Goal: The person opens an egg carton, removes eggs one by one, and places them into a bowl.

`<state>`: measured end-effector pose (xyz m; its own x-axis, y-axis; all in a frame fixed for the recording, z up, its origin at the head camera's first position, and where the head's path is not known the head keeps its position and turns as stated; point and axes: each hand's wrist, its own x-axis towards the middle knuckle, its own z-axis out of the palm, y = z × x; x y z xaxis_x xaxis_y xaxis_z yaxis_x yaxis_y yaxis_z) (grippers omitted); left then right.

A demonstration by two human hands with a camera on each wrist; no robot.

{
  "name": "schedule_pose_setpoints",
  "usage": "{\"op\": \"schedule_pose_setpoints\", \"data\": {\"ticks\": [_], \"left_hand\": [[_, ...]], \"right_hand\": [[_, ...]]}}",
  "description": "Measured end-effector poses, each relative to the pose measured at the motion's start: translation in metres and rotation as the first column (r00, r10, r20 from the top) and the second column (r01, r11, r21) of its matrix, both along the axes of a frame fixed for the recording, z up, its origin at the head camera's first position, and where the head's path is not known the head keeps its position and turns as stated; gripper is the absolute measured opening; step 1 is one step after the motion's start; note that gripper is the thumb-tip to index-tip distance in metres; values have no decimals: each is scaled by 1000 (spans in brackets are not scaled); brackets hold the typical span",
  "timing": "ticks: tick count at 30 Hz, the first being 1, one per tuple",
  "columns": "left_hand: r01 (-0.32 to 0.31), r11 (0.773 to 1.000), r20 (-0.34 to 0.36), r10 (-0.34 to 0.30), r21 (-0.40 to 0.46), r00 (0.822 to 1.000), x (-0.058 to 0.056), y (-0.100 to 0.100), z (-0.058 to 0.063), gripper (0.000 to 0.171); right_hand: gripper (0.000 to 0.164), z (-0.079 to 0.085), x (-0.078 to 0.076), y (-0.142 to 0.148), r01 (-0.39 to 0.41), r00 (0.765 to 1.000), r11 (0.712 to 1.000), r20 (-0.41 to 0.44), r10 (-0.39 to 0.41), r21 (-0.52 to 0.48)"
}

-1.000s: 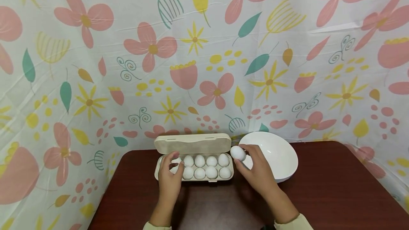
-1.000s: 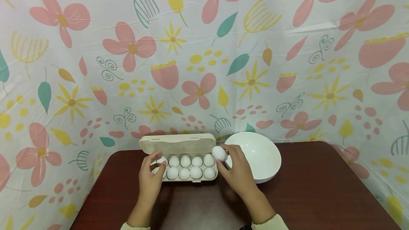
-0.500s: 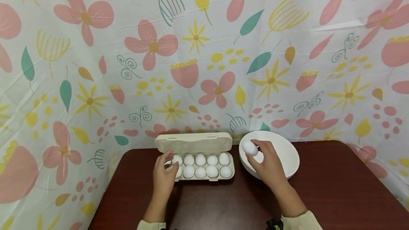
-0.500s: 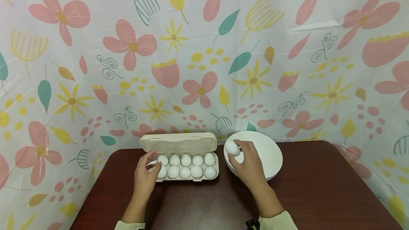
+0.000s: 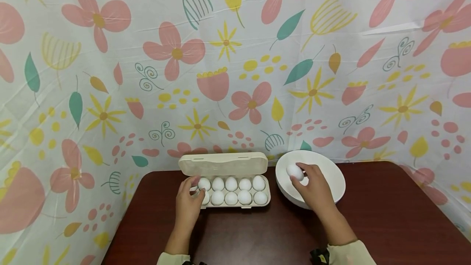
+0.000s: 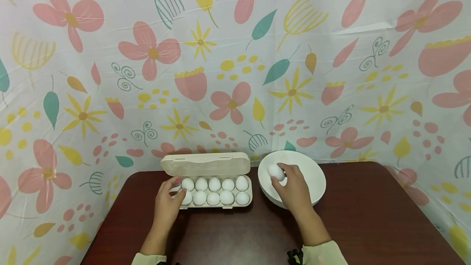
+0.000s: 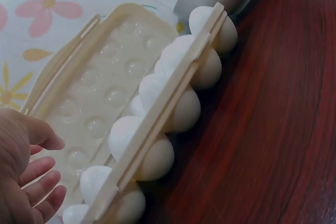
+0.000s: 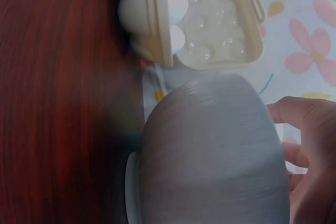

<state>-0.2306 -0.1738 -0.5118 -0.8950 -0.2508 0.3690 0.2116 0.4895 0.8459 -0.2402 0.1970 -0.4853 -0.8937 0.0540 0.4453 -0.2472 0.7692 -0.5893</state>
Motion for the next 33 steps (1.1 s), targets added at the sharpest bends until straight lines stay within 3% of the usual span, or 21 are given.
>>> {"op": "schedule_pose_setpoints", "data": {"ticks": [12,18,33], "left_hand": [[-17,998,33,19,-59,999,-4,-7,-8,40],[-29,991,71,38,-128,997,-5,-7,-13,40],[-7,979,142,37,-203,989,-4,-6,-16,36]], "right_hand": [[49,-2,-2,5,-23,988,997,157,11,74],[48,-1,-3,4,-46,976,994,219,22,104],[43,5,-7,6,-123,924,972,379,38,202]]}}
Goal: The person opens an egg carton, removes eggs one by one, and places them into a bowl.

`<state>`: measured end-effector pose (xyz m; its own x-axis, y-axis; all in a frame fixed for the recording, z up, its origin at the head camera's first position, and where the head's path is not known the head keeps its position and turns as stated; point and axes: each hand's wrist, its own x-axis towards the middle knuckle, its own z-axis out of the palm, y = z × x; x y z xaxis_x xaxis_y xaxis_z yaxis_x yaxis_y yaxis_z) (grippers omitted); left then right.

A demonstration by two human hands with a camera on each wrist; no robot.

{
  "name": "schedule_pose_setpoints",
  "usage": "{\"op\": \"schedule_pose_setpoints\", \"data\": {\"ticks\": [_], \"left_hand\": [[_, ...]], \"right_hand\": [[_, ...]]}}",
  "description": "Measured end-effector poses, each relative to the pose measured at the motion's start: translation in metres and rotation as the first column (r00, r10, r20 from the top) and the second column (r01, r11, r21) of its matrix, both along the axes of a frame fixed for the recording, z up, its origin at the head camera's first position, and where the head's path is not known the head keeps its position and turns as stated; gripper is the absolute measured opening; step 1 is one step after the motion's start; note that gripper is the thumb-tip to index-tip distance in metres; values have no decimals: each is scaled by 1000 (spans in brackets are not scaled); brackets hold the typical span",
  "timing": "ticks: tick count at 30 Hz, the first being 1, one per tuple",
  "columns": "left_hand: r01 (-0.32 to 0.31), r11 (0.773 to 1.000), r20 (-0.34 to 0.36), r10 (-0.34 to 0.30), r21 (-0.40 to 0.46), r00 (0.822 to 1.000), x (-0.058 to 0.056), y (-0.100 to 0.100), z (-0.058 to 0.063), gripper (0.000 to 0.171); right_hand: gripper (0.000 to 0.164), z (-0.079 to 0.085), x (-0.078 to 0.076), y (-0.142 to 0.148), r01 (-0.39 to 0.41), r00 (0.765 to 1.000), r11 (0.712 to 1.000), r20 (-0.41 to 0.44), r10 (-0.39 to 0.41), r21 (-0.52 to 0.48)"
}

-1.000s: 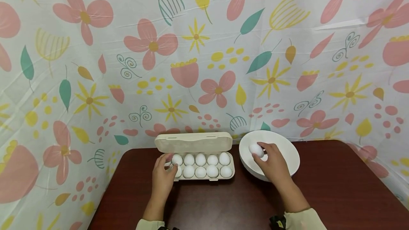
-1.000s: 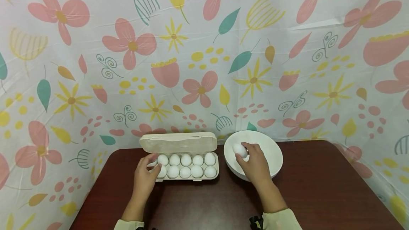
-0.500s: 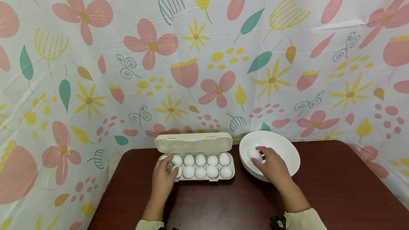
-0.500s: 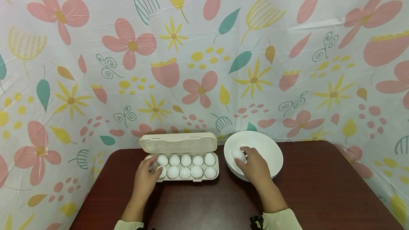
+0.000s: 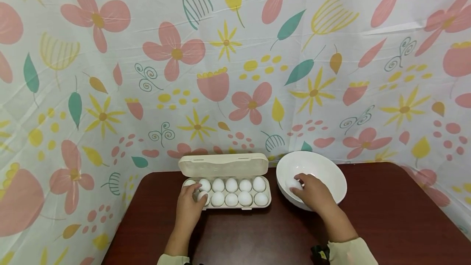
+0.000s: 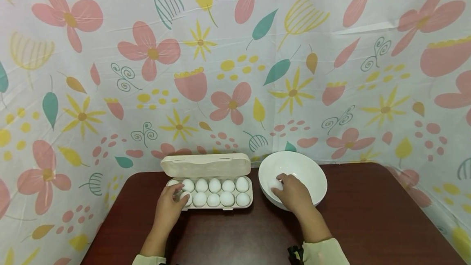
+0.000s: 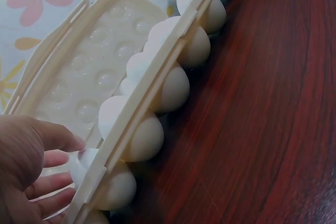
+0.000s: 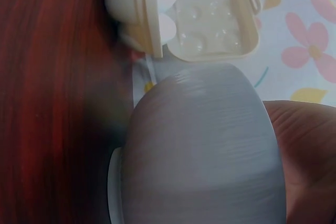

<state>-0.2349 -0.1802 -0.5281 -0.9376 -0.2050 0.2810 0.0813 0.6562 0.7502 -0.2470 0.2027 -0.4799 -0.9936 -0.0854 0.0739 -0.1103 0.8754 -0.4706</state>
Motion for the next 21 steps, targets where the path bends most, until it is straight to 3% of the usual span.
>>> {"op": "schedule_pose_setpoints", "data": {"ticks": [11,21], "left_hand": [[24,999,44,-23,-41,999,1,1,-2,30],[17,997,24,-16,-74,1000,3,3,1,32]], "right_hand": [[39,1,-3,-1,-30,997,999,74,28,29],[39,2,-6,-2,-47,994,998,105,43,38]]}}
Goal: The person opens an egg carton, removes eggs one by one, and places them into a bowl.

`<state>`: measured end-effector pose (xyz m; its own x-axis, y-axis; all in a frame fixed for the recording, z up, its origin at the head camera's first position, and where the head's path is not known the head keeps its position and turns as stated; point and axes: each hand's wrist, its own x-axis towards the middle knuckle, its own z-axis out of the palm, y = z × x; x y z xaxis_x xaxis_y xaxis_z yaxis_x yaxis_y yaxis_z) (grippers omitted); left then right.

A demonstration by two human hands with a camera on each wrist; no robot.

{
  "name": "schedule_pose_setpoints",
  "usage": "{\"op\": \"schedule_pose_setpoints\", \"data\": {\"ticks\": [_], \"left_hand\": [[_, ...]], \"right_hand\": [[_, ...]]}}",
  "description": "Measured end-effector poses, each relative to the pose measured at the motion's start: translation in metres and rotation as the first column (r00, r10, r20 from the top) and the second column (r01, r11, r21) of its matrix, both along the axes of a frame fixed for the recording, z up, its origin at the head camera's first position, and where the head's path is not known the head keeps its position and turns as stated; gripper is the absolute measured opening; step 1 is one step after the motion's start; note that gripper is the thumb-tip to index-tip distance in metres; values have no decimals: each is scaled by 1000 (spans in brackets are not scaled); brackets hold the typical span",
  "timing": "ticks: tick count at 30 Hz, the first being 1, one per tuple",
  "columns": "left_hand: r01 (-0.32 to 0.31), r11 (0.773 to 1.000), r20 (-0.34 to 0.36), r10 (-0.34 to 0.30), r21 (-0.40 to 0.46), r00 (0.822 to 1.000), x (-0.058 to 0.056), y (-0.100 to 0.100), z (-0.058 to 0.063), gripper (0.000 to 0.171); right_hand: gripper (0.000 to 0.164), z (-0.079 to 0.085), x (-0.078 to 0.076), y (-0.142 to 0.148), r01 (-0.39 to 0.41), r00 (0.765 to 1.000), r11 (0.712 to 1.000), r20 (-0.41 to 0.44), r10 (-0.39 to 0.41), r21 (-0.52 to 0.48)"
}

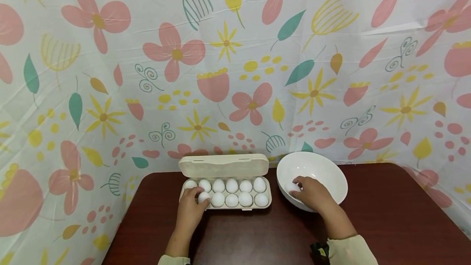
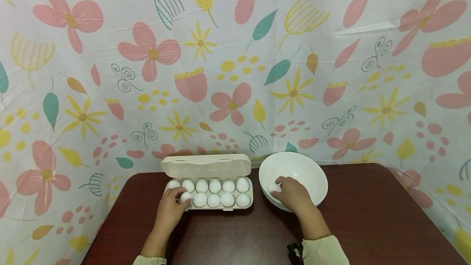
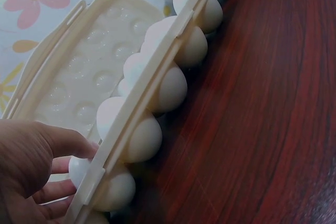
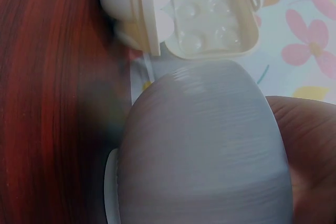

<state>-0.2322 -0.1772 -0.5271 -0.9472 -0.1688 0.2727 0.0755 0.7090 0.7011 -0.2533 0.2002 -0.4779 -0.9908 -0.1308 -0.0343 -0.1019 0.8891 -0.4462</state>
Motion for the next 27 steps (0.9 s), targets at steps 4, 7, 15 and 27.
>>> {"op": "schedule_pose_setpoints", "data": {"ticks": [4,7,15,27], "left_hand": [[-1,1000,12,1,1,1000,0,0,-1,33],[2,1000,18,-2,-3,1000,-1,0,-2,34],[-2,1000,14,3,-7,1000,-2,0,-4,34],[4,1000,9,-4,-7,1000,-2,-1,-5,34]], "right_hand": [[39,-3,-1,0,-15,1000,1000,-9,15,9],[38,-5,-2,1,-27,1000,999,-16,27,19],[37,-3,-2,0,-31,1000,999,3,31,20],[40,-6,-4,4,12,999,1000,51,-13,21]]}}
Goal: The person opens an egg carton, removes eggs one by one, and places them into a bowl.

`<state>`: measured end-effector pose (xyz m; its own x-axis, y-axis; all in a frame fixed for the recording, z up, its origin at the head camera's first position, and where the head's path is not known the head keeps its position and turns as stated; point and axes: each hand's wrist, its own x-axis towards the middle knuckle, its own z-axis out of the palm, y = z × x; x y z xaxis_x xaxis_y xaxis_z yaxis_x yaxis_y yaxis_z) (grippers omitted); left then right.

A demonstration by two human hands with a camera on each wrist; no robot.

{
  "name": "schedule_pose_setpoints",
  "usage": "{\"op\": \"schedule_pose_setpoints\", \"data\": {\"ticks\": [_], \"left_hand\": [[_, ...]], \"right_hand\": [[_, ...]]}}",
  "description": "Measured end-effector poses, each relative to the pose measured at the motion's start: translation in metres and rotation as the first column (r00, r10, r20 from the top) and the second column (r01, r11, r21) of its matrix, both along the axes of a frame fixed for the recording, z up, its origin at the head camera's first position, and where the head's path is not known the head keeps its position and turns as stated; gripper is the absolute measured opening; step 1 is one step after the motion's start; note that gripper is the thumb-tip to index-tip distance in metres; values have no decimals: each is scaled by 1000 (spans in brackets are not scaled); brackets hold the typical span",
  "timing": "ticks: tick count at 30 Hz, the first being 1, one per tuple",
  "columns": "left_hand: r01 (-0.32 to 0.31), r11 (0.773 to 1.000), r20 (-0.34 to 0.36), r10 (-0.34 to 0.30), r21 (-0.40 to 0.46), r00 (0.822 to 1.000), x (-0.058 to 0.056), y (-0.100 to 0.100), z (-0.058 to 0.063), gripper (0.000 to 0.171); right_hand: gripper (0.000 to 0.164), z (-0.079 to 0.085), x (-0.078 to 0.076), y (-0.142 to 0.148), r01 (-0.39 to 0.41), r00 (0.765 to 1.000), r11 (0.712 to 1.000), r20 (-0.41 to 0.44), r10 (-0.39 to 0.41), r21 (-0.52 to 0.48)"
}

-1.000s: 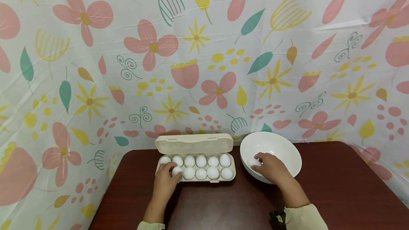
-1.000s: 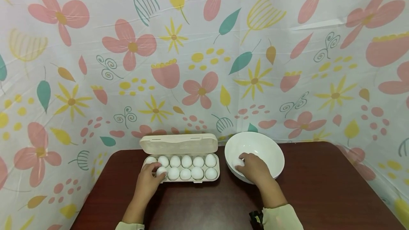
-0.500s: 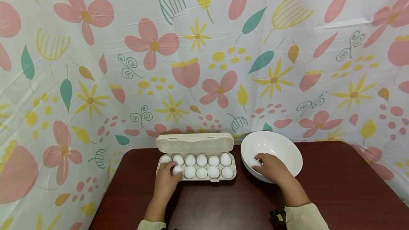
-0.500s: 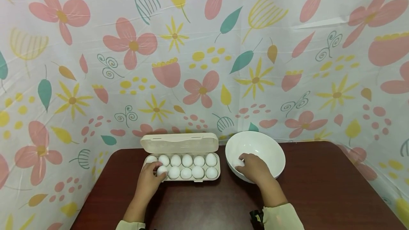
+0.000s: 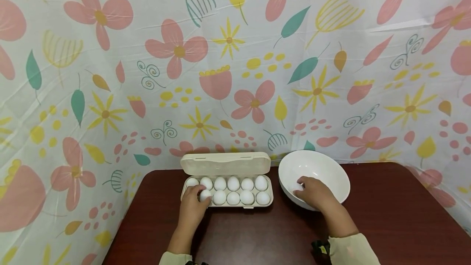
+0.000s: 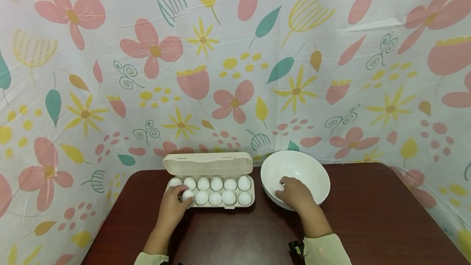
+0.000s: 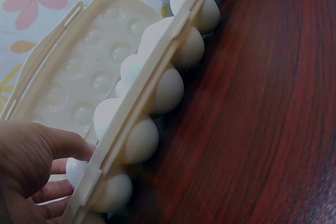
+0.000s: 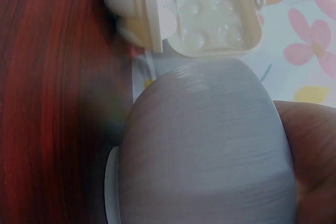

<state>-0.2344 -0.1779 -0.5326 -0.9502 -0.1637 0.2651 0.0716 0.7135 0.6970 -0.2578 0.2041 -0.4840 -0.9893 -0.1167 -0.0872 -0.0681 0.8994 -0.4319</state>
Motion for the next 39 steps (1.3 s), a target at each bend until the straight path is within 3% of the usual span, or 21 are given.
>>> {"op": "schedule_pose_setpoints", "data": {"ticks": [14,39], "left_hand": [[7,1000,-4,-7,-6,1000,-1,1,0,34],[-20,1000,-47,21,20,999,0,1,4,32]], "right_hand": [[45,5,1,4,35,998,997,56,-39,65],[56,7,2,4,47,999,997,15,-48,57]]}}
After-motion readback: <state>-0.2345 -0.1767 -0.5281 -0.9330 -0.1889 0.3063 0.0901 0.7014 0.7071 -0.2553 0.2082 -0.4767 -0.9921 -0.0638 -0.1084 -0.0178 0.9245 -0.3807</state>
